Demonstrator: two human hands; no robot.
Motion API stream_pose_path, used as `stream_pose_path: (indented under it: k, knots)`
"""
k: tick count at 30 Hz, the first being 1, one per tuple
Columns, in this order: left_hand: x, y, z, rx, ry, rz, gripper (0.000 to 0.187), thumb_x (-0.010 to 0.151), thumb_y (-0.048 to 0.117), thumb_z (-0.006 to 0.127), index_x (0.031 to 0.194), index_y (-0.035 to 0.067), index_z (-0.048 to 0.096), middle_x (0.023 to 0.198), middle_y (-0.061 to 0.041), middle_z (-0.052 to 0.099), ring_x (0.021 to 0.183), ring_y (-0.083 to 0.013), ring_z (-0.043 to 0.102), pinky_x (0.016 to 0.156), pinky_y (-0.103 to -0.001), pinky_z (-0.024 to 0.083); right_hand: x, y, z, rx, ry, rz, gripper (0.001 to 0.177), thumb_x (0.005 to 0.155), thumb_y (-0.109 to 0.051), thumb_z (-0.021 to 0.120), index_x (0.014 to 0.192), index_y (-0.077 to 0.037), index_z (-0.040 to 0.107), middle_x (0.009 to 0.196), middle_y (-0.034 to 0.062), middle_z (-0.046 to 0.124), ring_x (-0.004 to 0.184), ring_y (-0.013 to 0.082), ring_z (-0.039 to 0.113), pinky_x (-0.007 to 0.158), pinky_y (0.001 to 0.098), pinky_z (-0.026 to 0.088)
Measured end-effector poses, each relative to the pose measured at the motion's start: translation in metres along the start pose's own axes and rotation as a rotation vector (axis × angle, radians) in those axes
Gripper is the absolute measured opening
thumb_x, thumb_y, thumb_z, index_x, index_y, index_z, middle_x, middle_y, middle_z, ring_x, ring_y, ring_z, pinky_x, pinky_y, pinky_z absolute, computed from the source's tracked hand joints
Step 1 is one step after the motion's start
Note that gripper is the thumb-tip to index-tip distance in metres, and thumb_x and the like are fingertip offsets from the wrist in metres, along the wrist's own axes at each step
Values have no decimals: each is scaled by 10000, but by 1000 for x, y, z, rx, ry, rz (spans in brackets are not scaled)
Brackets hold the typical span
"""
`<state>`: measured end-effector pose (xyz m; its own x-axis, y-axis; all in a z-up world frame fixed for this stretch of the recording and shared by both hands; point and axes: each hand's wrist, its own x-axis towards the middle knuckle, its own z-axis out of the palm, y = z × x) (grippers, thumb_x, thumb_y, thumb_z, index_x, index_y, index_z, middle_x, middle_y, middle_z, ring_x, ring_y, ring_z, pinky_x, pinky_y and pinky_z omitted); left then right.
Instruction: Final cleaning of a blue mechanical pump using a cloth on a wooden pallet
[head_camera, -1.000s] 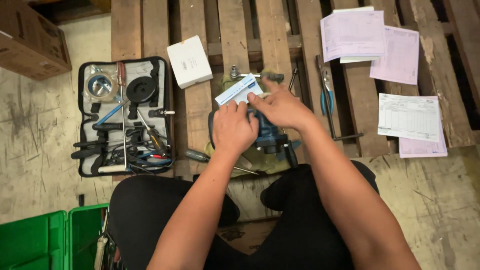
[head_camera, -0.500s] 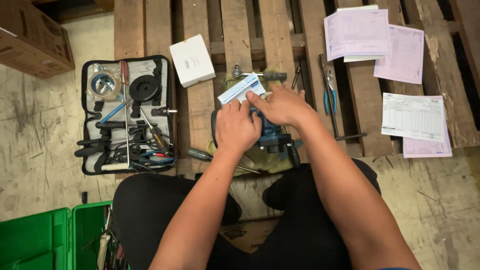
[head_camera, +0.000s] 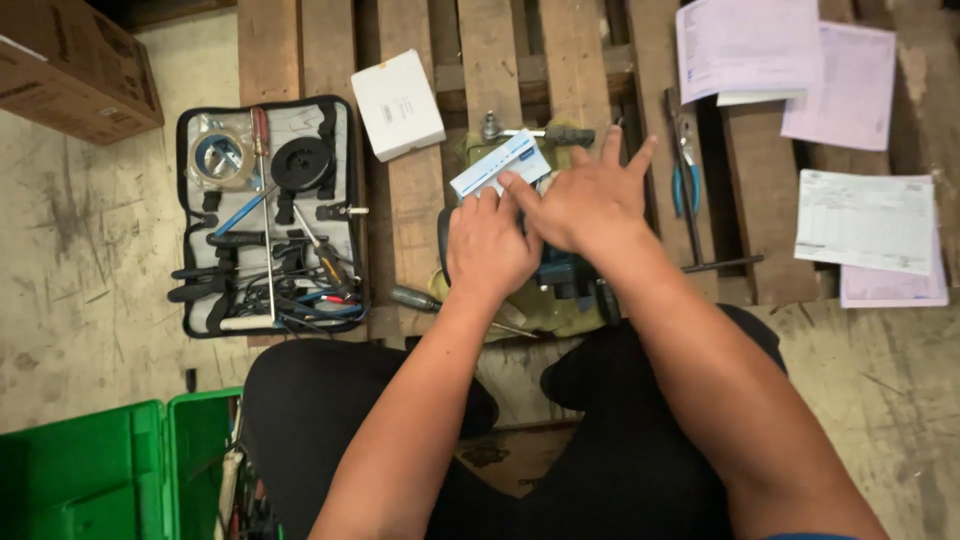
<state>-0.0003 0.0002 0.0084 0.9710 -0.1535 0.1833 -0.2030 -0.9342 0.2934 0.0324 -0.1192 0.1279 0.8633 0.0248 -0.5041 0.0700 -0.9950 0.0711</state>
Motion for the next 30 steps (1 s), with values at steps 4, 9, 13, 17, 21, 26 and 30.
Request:
stream_pose_path:
  k: [4, 9, 13, 17, 21, 26, 30]
  knots:
    - [0, -8, 14, -3, -31, -20, 401, 888, 451, 455, 1077, 153, 646, 957, -58, 566, 916, -302, 564, 836, -430, 423, 4, 3, -10, 183, -101, 22, 1122, 927, -825, 7, 1353, 0, 636, 1466, 193, 557, 1452, 462, 352, 1131, 676, 289]
    - [0, 2, 11, 3, 8, 1, 427, 895, 432, 444, 1085, 110, 651, 959, -91, 580, 907, -332, 567, 831, -454, 413, -17, -3, -14, 123, -26, 42, 943, 1002, -727, 145, 1327, -25, 684, 1757, 104, 142, 1520, 522, 181, 1149, 746, 145]
    - [0, -3, 11, -24, 23, -12, 425, 933, 435, 403, 1073, 116, 646, 937, -83, 577, 895, -330, 568, 832, -450, 416, -9, 14, 5, 277, -11, -30, 891, 997, -738, 176, 1283, -80, 706, 1762, 73, -21, 1538, 533, 111, 1136, 798, 82]
    - [-2, -12, 17, -7, 95, 5, 351, 870, 442, 499, 1003, 144, 631, 931, -90, 578, 903, -324, 580, 820, -447, 434, -1, 36, 23, 509, 32, -248, 679, 994, -658, 386, 1306, -139, 693, 1749, 94, -50, 1533, 545, 147, 1122, 831, 130]
    - [-3, -16, 14, -37, 109, -2, 291, 862, 406, 502, 952, 147, 598, 908, -89, 561, 874, -323, 576, 807, -435, 444, -8, 24, 21, 292, 207, -273, 672, 980, -708, 456, 1176, -147, 770, 1741, 166, 72, 1530, 558, 138, 1103, 839, 128]
    - [-3, -10, 11, -35, 46, 1, 313, 869, 431, 480, 950, 148, 585, 918, -83, 579, 903, -330, 587, 855, -447, 450, -24, -5, 4, 53, 103, 21, 818, 932, -773, 429, 1320, -106, 701, 1742, 232, 110, 1559, 515, -42, 1058, 846, -32]
    - [-1, -4, 11, -21, 58, -33, 302, 909, 370, 391, 937, 145, 590, 892, -64, 572, 869, -320, 582, 836, -420, 447, -18, -7, -3, 66, -13, 28, 888, 956, -800, 366, 1297, -55, 708, 1653, 306, 304, 1567, 522, 40, 1061, 846, 23]
